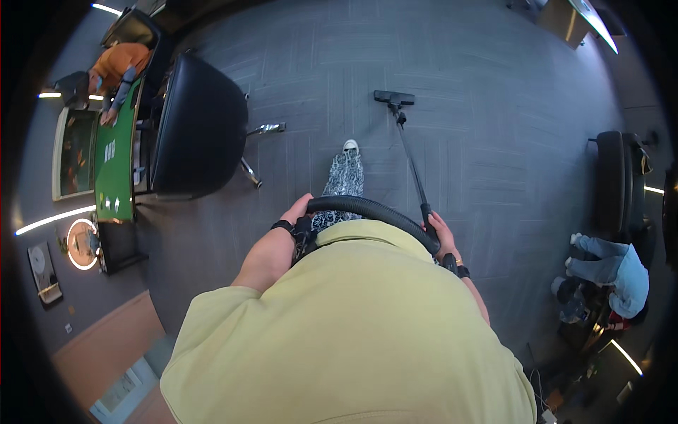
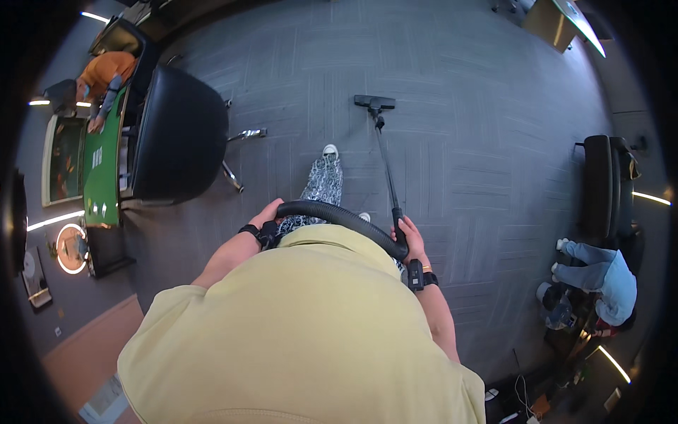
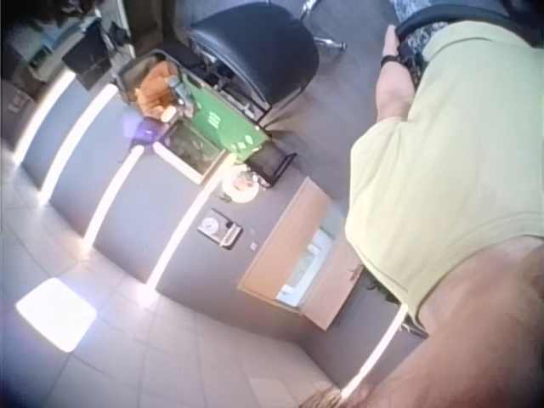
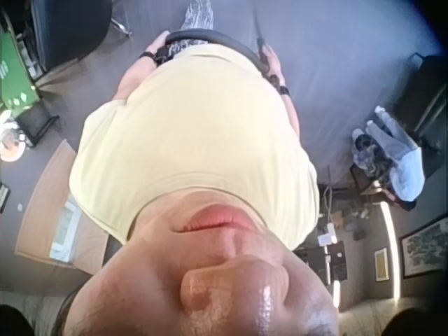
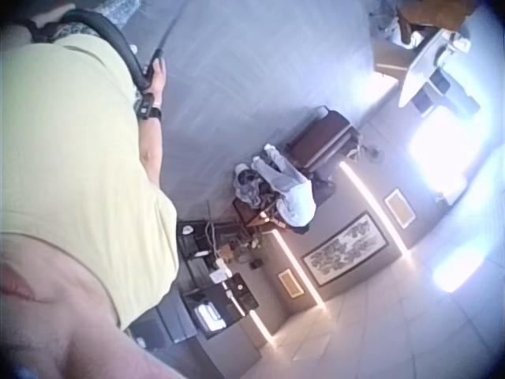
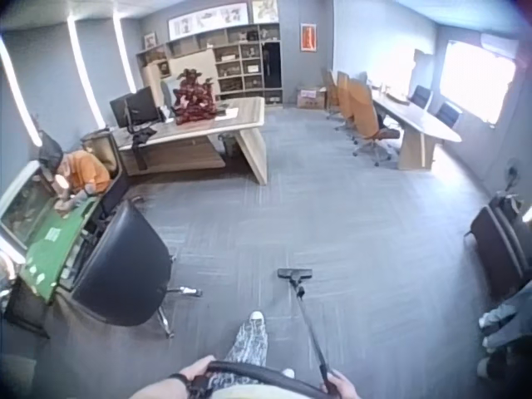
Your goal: Vacuuming the floor around desks and chairs in an office.
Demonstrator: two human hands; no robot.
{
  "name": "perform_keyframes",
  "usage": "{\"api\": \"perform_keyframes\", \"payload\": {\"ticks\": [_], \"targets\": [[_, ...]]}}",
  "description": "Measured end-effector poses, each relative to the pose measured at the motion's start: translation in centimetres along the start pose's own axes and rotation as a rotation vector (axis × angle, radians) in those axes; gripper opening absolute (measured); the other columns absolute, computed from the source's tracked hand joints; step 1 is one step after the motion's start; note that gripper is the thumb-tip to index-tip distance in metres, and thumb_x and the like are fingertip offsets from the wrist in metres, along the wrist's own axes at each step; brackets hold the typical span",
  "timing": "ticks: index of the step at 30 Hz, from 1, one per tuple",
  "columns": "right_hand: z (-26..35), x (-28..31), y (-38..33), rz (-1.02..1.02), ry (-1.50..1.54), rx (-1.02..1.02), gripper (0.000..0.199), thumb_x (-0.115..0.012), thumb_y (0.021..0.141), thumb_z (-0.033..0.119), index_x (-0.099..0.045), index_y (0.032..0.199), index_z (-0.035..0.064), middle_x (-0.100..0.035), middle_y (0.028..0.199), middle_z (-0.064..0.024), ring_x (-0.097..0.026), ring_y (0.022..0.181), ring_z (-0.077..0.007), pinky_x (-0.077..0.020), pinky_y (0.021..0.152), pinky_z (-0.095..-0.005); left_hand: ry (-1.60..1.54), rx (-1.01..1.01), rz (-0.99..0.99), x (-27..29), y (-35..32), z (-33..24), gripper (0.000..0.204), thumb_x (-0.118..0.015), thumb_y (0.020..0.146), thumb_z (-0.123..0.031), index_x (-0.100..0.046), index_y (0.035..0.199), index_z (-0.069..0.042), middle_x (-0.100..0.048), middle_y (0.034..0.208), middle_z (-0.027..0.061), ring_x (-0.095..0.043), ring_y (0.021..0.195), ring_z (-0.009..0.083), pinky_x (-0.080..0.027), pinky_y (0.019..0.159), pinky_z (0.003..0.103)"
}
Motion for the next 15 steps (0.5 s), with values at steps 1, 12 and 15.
{"api": "perform_keyframes", "payload": {"ticks": [1,12,15], "targets": [[0.8,-0.8,0.8,-0.003,-0.001,0.01,0.054,-0.053,0.083,0.01,-0.024,0.129,0.0118,-0.051,0.074,-0.0112,-0.05,0.055,-0.016,-0.0454,0.048,-0.0266,0.016,0.01,0.078,0.3,1.5,-1.3,0.027,-0.045,0.072,-0.033,-0.052,0.068,-0.007,-0.051,0.056,0.006,-0.047,0.045,0.0133,-0.038,0.043,0.021],[10.0,-13.4,11.1,0.007,-0.027,0.022,0.049,-0.052,0.084,0.01,-0.029,0.126,0.0093,-0.051,0.077,-0.0121,-0.051,0.056,-0.0169,-0.0464,0.05,-0.0271,-0.053,0.063,0.177,0.7,8.5,-23.4,0.023,-0.052,0.072,-0.029,-0.052,0.069,-0.006,-0.053,0.057,0.0065,-0.051,0.048,0.0127,-0.043,0.042,0.022],[12.1,-16.4,12.7,0.005,-0.02,0.03,0.048,-0.051,0.084,0.01,-0.027,0.126,0.0089,-0.051,0.075,-0.0117,-0.051,0.055,-0.0169,-0.0463,0.049,-0.027,0.022,0.004,0.099,1.7,10.0,-27.0,0.029,-0.042,0.073,-0.03,-0.051,0.068,-0.004,-0.054,0.055,0.0095,-0.049,0.042,0.0161,-0.041,0.039,0.027]]}}
Point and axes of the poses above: each hand's wrist, its own y-axis towards the middle knuckle, its own x-axis out of the back of the hand, z = x × y, the point moved 2 cm from there along y, towards the middle knuckle
